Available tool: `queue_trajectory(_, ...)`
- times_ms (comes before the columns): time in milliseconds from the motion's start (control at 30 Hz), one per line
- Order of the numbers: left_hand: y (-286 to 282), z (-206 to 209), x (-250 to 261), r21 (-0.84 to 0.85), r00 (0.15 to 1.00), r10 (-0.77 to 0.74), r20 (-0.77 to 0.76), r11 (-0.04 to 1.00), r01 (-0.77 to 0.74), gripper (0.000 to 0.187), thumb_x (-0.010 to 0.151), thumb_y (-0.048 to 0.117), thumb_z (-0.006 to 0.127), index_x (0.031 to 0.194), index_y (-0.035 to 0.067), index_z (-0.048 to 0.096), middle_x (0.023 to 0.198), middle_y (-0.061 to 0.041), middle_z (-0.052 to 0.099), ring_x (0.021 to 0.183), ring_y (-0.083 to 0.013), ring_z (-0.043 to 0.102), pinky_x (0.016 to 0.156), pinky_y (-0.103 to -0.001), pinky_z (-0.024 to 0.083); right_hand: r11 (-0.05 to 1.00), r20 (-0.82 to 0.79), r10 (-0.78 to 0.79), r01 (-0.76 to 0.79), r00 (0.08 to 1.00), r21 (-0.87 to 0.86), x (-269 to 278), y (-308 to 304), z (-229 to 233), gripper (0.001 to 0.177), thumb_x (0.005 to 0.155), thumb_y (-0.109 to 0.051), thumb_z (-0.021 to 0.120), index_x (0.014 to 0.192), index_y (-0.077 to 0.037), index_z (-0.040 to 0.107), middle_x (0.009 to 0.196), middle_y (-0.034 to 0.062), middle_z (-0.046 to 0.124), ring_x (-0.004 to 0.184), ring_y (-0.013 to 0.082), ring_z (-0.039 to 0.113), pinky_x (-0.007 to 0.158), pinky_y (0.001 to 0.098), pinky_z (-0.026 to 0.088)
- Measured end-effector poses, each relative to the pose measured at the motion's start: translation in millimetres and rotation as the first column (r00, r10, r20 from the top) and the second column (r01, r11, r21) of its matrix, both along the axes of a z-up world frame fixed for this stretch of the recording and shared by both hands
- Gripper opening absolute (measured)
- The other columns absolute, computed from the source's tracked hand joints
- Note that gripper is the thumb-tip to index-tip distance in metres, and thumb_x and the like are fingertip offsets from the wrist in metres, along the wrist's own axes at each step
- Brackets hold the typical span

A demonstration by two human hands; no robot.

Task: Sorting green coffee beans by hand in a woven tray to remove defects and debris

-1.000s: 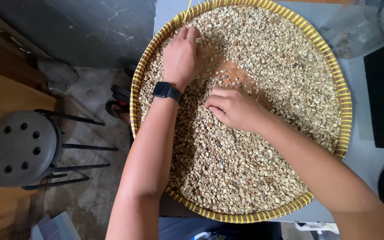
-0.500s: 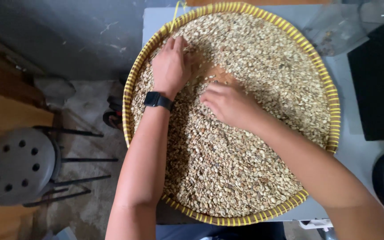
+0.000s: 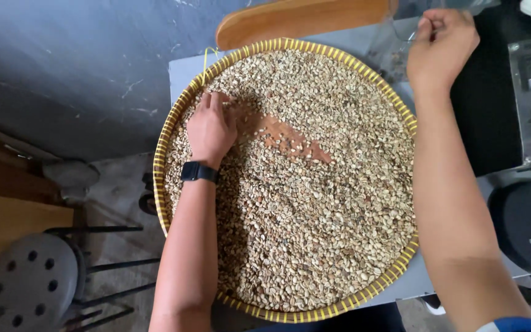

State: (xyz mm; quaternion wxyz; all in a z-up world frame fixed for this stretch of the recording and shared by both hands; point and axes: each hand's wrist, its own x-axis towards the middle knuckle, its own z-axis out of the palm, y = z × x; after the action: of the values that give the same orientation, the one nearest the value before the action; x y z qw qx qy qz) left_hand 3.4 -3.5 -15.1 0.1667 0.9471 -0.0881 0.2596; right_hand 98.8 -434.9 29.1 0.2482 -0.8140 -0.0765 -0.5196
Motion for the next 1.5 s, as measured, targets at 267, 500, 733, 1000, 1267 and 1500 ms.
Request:
queue_trajectory(267,1,-1,3,0.001,1.0,0.012,-0.019,1.0,-0.012,0.018,0.093,0.013,0.063,0.111,0.011,0.063,0.106,-0.011,0.067,0.072,-0.0236,0.066,0.049,-0.036,0.055,0.991,-0.005,0.049,-0.049,0.999,-0.121,-1,-1,-10,0.025,0.09,0.007,0.067,0.106,0.003,0.084,0.095,0.0147,0.071,0.078,0.0302,0.072,0.074,0.0372,0.058)
queue_trajectory(500,0,-4,3,0.055,1.0,0.018,-0.008,0.998,-0.018,0.019,0.092,0.014,0.063,0.111,0.009,0.064,0.109,-0.014,0.069,0.095,-0.0294,0.065,0.076,-0.041,0.059,0.991,0.029,0.095,-0.092,0.995,-0.102,-36,28,5,0.029,0.087,0.013,0.057,0.111,0.011,0.074,0.099,0.0213,0.064,0.086,0.0389,0.068,0.08,0.045,0.055)
queue_trajectory(733,-10,-7,2,0.098,0.998,-0.009,-0.057,0.995,0.014,0.048,0.105,0.044,0.047,0.133,0.008,0.06,0.138,-0.022,0.06,0.14,-0.0454,0.043,0.118,-0.061,0.03,0.899,-0.079,0.424,-0.43,0.902,-0.086,-63,92,1,0.036,0.087,0.014,0.052,0.11,0.002,0.076,0.104,0.0189,0.064,0.092,0.0324,0.066,0.082,0.0394,0.052)
queue_trajectory(1000,-46,20,-27,0.175,0.895,-0.078,-0.439,0.97,0.17,0.083,0.103,0.069,0.018,0.16,0.01,0.033,0.166,-0.025,0.019,0.156,-0.0363,0.011,0.126,-0.049,0.008,0.786,-0.549,0.462,-0.609,0.697,-0.111,-61,113,-26,0.032,0.096,-0.001,0.066,0.127,0.008,0.069,0.121,0.0265,0.068,0.117,0.0472,0.063,0.101,0.0548,0.048)
queue_trajectory(1267,-110,38,-66,0.014,0.747,-0.44,-0.498,0.857,0.515,0.098,0.094,0.079,0.031,0.159,0.007,0.029,0.163,-0.032,0.018,0.154,-0.0427,0.013,0.126,-0.053,0.008,0.757,-0.665,0.493,-0.653,0.561,0.01,-72,115,-10,0.046,0.108,-0.017,0.056,0.146,0.008,0.052,0.149,0.0342,0.047,0.137,0.0513,0.044,0.112,0.0599,0.037)
queue_trajectory(1500,-139,47,-104,-0.103,0.547,-0.77,-0.33,0.605,0.79,0.082,0.09,0.066,0.052,0.142,0.003,0.052,0.147,-0.033,0.048,0.14,-0.0474,0.045,0.116,-0.059,0.04,0.727,-0.712,0.545,-0.672,0.442,0.14,-82,128,5,0.046,0.111,-0.02,0.049,0.149,0.006,0.049,0.155,0.0307,0.043,0.144,0.0482,0.037,0.119,0.0595,0.03)
